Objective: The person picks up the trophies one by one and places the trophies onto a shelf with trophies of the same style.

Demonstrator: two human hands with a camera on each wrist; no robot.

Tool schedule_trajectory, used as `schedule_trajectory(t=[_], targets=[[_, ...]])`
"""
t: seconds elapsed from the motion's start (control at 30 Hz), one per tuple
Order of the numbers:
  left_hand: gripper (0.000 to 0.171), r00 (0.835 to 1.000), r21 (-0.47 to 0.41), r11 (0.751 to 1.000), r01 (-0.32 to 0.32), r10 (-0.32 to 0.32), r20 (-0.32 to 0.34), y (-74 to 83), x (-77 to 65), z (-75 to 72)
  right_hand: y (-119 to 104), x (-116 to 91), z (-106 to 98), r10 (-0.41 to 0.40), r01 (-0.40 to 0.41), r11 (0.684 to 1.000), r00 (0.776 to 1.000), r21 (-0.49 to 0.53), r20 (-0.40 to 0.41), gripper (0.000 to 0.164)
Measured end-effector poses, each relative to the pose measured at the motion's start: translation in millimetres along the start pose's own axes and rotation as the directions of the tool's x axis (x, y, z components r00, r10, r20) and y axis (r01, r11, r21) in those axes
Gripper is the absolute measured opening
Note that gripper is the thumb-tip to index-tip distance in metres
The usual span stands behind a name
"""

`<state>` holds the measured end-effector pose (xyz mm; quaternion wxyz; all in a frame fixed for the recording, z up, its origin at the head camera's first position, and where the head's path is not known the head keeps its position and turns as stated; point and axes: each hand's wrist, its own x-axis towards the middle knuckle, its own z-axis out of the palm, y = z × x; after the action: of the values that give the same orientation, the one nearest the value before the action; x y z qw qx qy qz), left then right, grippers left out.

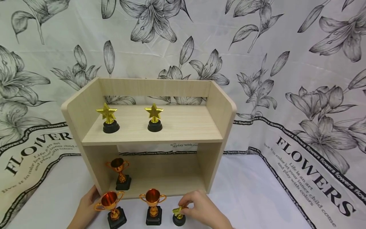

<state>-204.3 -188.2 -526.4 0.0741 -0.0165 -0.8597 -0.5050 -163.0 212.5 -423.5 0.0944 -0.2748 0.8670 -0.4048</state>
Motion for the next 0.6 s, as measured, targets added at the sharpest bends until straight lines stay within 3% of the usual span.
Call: schedule_trajectory(t=[0.6], targets=[[0.062, 1.000, 0.002, 1.000, -0.013, 0.013, -0.003, 0.0, -0.1, 0.4, 0.9, 0.4, 1.0, -0.007, 0.007, 1.000, 1.000, -0.009, 0.001, 0.007]])
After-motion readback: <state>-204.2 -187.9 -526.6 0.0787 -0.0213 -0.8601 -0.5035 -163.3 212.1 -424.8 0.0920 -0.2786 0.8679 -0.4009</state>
